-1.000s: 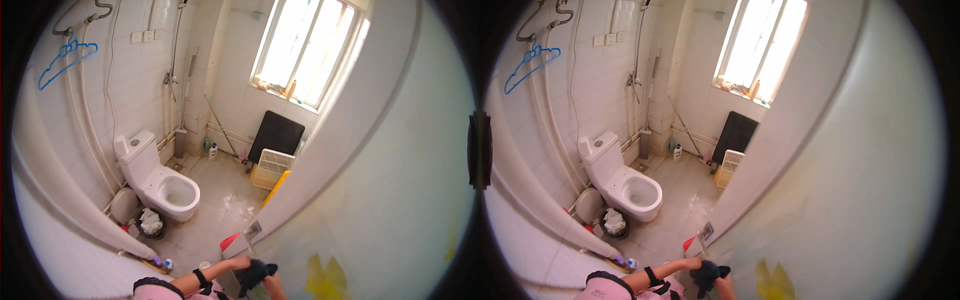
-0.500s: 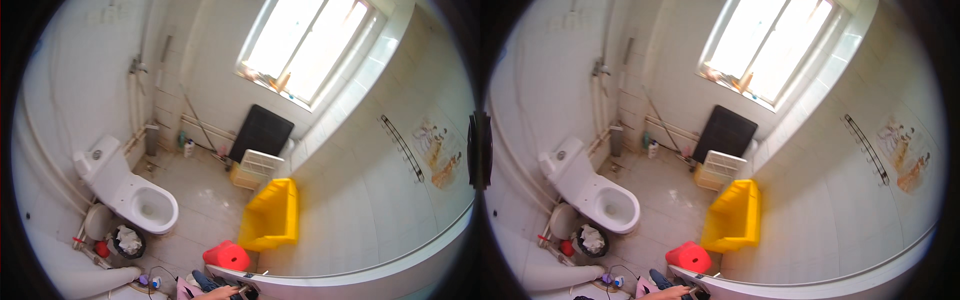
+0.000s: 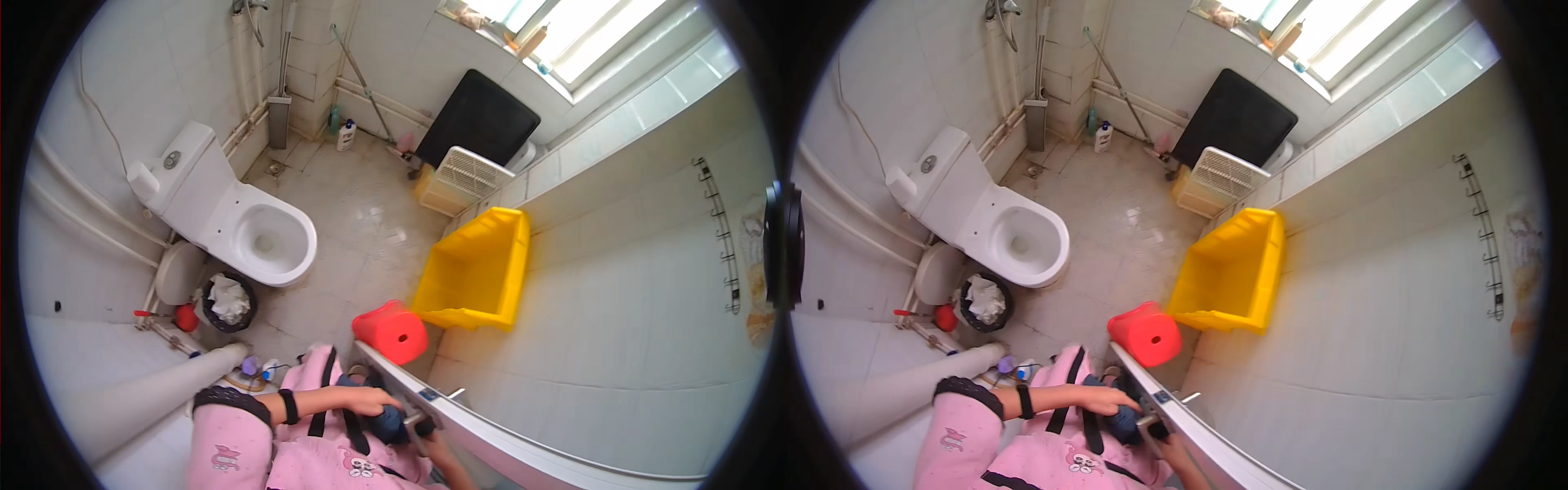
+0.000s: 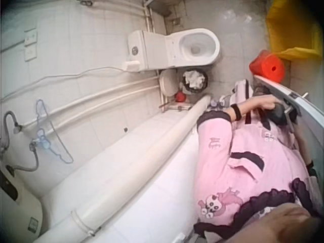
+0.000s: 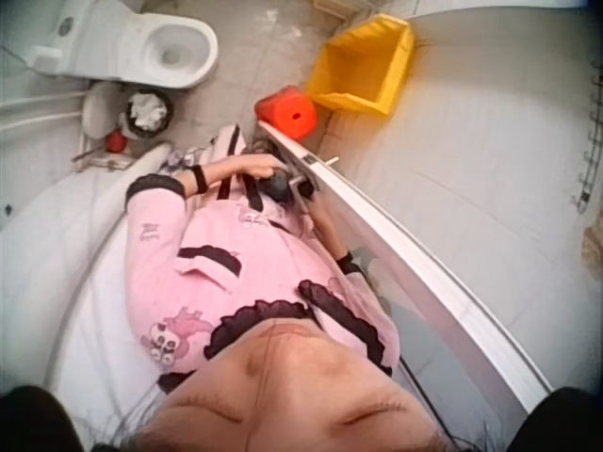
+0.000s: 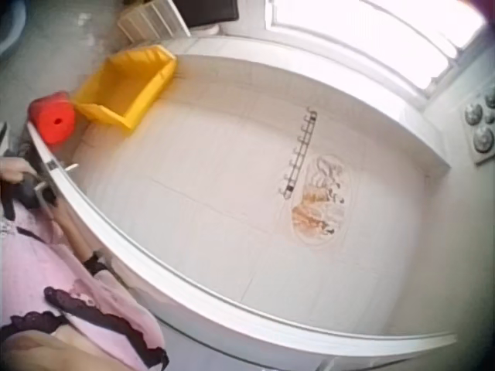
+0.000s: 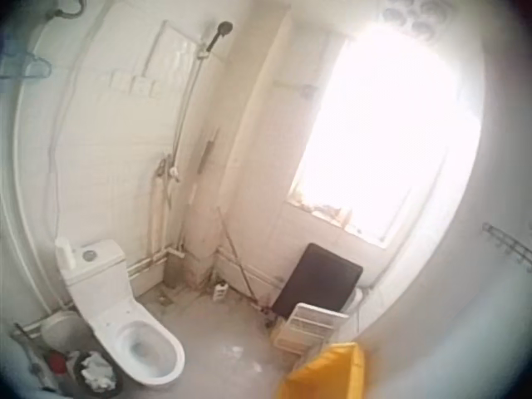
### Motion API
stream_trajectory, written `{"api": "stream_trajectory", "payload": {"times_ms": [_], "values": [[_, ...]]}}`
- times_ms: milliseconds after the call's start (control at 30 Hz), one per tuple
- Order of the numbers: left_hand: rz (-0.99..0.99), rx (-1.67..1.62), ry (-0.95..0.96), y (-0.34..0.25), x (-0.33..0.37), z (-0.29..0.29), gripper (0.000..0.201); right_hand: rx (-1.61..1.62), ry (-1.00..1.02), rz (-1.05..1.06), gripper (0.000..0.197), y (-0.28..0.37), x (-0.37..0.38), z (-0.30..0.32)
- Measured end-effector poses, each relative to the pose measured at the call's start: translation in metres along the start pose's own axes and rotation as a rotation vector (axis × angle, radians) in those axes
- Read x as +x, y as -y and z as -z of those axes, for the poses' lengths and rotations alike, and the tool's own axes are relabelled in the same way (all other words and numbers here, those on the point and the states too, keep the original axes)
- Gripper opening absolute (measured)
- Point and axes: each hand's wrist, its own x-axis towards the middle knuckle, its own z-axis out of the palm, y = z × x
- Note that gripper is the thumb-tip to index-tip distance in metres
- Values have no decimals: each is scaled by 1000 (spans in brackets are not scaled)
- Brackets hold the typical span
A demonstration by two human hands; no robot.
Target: Hand washing a blue shirt in a pink basin and rinsing it in a sink.
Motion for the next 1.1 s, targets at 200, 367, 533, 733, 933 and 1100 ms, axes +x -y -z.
{"api": "stream_trajectory", "payload": {"times_ms": [200,367,533,733,933,1100], "values": [[181,92,155,6,-15,57,45,702,85,-103,48,-28,40,-32],[219,30,33,-21,-36,132,40,1124,86,216,51,-8,20,-63],[267,32,-148,-27,-52,196,38,1443,-65,45,44,-7,21,-66],[341,87,-144,-25,-18,257,38,1783,237,507,43,-25,24,-90],[390,-69,-152,-38,30,330,41,2230,-802,537,28,38,11,-106],[488,-1,-68,-31,64,375,45,2213,-1364,397,27,47,10,-120]]}}
